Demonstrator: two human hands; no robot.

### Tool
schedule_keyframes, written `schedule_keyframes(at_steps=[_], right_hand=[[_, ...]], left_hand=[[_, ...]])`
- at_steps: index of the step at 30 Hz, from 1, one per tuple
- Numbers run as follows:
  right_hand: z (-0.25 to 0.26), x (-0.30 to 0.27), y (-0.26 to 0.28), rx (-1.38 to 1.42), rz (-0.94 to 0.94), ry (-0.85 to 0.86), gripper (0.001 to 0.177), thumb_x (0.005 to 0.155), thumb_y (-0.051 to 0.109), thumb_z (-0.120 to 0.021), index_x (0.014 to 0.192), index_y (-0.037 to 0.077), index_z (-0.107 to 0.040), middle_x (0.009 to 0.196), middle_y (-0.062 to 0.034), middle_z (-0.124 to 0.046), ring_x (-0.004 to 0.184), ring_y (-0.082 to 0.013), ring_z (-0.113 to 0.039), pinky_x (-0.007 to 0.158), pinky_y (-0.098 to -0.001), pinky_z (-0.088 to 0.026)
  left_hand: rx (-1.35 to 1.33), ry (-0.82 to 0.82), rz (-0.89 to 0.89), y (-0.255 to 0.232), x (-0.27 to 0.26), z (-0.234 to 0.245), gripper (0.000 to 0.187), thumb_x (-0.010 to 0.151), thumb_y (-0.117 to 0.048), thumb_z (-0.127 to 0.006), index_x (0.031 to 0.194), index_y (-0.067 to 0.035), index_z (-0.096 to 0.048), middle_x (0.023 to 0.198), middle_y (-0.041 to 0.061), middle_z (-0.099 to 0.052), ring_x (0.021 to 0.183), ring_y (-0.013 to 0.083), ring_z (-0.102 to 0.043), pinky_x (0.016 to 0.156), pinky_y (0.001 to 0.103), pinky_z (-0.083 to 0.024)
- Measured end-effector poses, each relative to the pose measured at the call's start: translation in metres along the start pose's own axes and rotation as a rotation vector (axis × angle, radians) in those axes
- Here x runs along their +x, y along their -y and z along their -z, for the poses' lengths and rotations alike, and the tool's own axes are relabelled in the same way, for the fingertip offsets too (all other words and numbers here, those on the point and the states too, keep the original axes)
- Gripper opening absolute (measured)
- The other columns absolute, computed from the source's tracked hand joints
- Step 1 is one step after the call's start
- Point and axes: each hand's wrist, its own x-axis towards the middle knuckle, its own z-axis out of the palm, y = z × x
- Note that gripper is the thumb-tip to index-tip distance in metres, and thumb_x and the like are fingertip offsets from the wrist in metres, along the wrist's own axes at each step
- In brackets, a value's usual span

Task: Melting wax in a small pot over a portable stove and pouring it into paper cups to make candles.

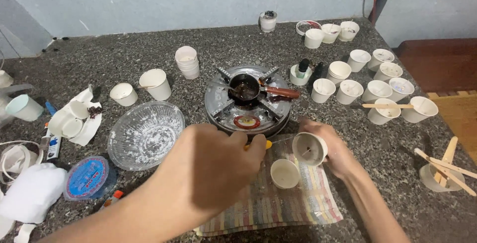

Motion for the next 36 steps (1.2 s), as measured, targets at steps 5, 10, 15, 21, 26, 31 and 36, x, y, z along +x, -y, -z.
schedule_keyframes(at_steps=[5,10,15,21,26,31,36], right_hand=[[-0.002,-0.001,-0.006,0.068,0.126,0.043,0.045,0.092,0.044,-0.051,0.084,0.003,-0.067,0.068,-0.0086,-0.066,0.051,-0.0151,-0.060,0.043,-0.0254,-0.046],[0.004,0.001,-0.011,0.063,0.240,0.005,0.045,0.096,0.044,-0.050,0.085,0.005,-0.069,0.069,-0.0056,-0.066,0.055,-0.0144,-0.060,0.049,-0.0247,-0.047],[0.001,-0.002,-0.002,0.054,0.182,-0.068,0.046,0.094,0.044,-0.050,0.081,0.005,-0.070,0.065,-0.0042,-0.064,0.051,-0.0142,-0.057,0.052,-0.0244,-0.046],[-0.007,-0.003,0.006,0.084,0.269,-0.149,0.040,0.093,0.043,-0.053,0.070,0.012,-0.061,0.060,0.0009,-0.059,0.049,-0.0098,-0.053,0.048,-0.0230,-0.043],[-0.007,-0.005,0.009,0.048,0.358,-0.208,0.045,0.098,0.045,-0.047,0.074,0.009,-0.062,0.066,-0.0016,-0.058,0.052,-0.0105,-0.052,0.049,-0.0239,-0.039],[-0.005,-0.006,0.008,0.026,0.453,-0.214,0.048,0.100,0.043,-0.043,0.077,0.007,-0.066,0.071,-0.0045,-0.062,0.056,-0.0128,-0.054,0.053,-0.0259,-0.041],[0.004,-0.005,-0.005,0.080,0.444,-0.291,0.047,0.106,0.044,-0.042,0.090,0.008,-0.067,0.081,-0.0051,-0.066,0.065,-0.0146,-0.060,0.060,-0.0246,-0.047]], left_hand=[[-0.093,0.045,0.000,0.007,0.006,0.002,0.023,0.082,-0.002,-0.060,0.104,-0.008,-0.065,0.050,-0.008,-0.056,0.034,0.0137,-0.055,0.030,0.032,-0.042],[-0.123,0.043,0.013,0.012,0.010,0.006,0.009,0.087,-0.004,-0.059,0.087,-0.013,-0.060,0.054,-0.004,-0.061,0.037,0.0166,-0.058,0.032,0.034,-0.041],[-0.246,0.072,0.034,0.017,0.011,0.004,0.014,0.088,-0.004,-0.052,0.087,-0.013,-0.062,0.056,0.000,-0.063,0.042,0.0235,-0.062,0.036,0.040,-0.043],[-0.336,0.355,0.095,0.018,0.015,0.015,0.049,0.095,0.010,-0.039,0.138,-0.006,-0.053,0.052,-0.006,-0.056,0.039,0.0097,-0.056,0.033,0.024,-0.048],[-0.348,0.237,0.086,0.018,0.010,0.008,0.048,0.094,0.007,-0.040,0.138,-0.007,-0.055,0.050,-0.005,-0.058,0.035,0.0131,-0.059,0.027,0.029,-0.041],[-0.293,0.310,0.077,0.014,0.009,0.007,0.060,0.091,0.006,-0.041,0.150,-0.006,-0.045,0.057,-0.002,-0.065,0.035,0.0109,-0.061,0.025,0.025,-0.043],[-0.341,0.213,0.080,0.014,0.006,-0.009,0.051,0.094,0.006,-0.042,0.144,-0.002,-0.048,0.044,-0.010,-0.047,0.029,0.0072,-0.049,0.021,0.023,-0.034]])
